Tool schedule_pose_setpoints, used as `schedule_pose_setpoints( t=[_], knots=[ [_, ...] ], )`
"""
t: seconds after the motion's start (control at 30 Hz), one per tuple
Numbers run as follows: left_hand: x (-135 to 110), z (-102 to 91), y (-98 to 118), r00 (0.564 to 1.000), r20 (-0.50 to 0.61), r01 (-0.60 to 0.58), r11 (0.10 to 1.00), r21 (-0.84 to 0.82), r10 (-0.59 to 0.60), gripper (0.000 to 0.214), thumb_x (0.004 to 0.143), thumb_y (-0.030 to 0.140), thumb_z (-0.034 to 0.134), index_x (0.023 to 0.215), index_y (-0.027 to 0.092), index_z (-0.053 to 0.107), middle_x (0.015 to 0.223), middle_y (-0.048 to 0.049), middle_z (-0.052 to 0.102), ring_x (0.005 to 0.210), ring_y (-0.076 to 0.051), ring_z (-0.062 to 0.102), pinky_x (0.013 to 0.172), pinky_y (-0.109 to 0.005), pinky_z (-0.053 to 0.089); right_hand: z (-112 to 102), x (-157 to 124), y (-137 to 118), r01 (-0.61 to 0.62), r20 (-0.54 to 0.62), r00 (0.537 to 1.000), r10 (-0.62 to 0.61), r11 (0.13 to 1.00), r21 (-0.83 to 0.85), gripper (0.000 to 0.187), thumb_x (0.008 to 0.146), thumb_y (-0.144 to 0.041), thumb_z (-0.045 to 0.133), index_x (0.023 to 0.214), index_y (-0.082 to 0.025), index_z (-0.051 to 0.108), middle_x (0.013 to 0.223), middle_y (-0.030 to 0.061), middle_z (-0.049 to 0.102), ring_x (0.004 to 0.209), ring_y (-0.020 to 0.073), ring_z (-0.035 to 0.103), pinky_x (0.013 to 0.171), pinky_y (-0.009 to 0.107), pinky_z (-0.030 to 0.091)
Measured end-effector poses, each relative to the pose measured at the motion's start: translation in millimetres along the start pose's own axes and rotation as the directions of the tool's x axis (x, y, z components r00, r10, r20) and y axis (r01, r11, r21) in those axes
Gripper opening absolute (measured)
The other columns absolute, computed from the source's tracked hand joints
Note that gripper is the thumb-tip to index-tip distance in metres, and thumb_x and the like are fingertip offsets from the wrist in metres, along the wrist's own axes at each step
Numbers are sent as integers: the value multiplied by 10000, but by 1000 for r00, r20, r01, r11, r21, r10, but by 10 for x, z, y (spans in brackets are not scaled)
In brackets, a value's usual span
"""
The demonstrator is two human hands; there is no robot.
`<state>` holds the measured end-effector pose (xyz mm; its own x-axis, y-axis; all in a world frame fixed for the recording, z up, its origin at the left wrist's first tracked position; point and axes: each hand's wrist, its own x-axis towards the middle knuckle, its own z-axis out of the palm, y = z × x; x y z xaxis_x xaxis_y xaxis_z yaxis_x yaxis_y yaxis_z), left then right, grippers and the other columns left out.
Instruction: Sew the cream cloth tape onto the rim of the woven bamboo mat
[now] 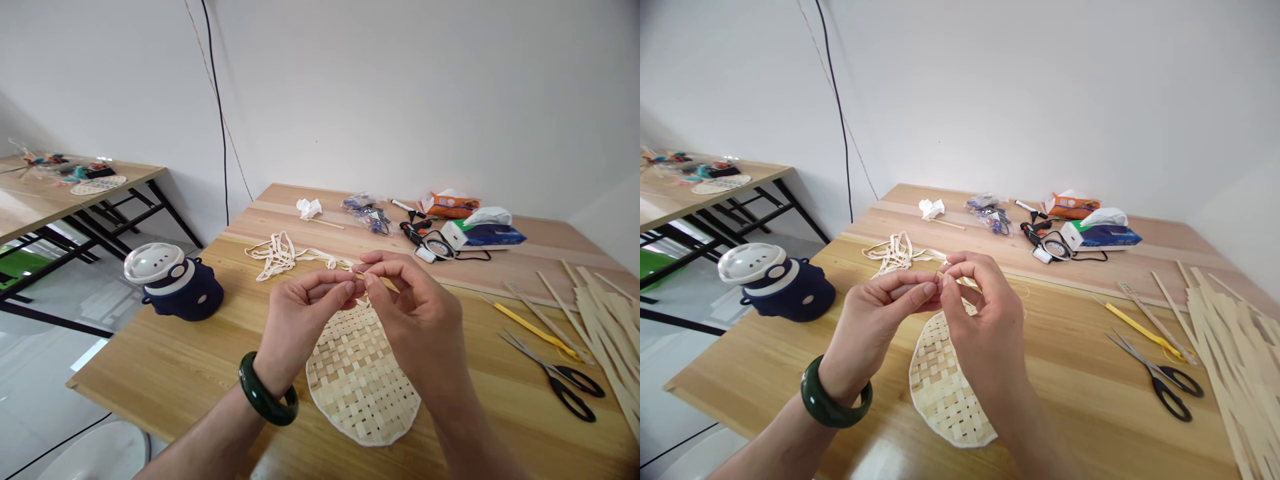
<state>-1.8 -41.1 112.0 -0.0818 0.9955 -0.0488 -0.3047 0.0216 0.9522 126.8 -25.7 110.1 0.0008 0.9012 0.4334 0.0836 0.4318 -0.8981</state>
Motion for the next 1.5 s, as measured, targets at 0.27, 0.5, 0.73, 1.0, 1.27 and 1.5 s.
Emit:
schedule_pose_setpoints(
  t=[0.27, 0.5, 0.73, 1.0, 1.27, 1.5],
  knots=[
    [0, -9, -5, 1000, 7, -2, 1000, -11, 2, 98, 755, 262, 807, 813, 189, 779, 806, -6, 802, 790, -151, 761, 764, -201, 610, 2, -1, -13, 1, -14, 1000, -1, 1000, -6, 67, 867, -179, 618, 808, -208, 631, 1027, 43, 645, 989, 151, 646, 752, 244, 602],
    [3, -12, -15, 1000, 17, -3, 1000, -4, 3, 110, 759, 273, 806, 820, 186, 778, 824, -13, 804, 784, -139, 759, 764, -183, 604, 14, -17, -3, -1, -13, 1000, 1, 1000, -13, 67, 872, -179, 614, 811, -201, 631, 1028, 39, 649, 994, 138, 639, 782, 229, 593],
    [8, -10, -25, 1000, 8, -12, 1000, -9, 12, 83, 754, 249, 807, 806, 190, 780, 774, 1, 798, 764, -134, 759, 735, -164, 602, 3, -31, 19, -17, 7, 1000, 17, 1000, 6, 67, 865, -174, 616, 802, -189, 633, 1036, 37, 637, 997, 121, 633, 824, 194, 573],
    [11, -22, -23, 1000, 12, -21, 1000, 7, 21, 81, 760, 247, 801, 821, 196, 786, 796, -5, 801, 770, -136, 760, 740, -165, 601, 8, -11, 28, -16, 11, 1000, 16, 1000, -20, 72, 857, -169, 611, 791, -190, 630, 1021, 36, 641, 975, 116, 638, 798, 183, 575],
    [18, -19, -34, 1000, 10, -22, 1000, -3, 22, 72, 759, 225, 797, 829, 208, 793, 773, 7, 798, 769, -131, 757, 743, -164, 598, -2, -15, 41, -5, 40, 999, 7, 998, -55, 77, 853, -161, 598, 785, -193, 613, 1031, 31, 633, 946, 115, 644, 770, 187, 586],
    [14, -17, -52, 1000, 2, -14, 1000, 8, 14, 69, 750, 228, 801, 817, 211, 793, 775, 7, 798, 765, -132, 757, 738, -166, 597, -4, -18, 47, -11, 50, 999, 14, 998, -57, 75, 854, -162, 596, 790, -196, 612, 1037, 28, 628, 967, 124, 644, 758, 191, 590]
  ],
)
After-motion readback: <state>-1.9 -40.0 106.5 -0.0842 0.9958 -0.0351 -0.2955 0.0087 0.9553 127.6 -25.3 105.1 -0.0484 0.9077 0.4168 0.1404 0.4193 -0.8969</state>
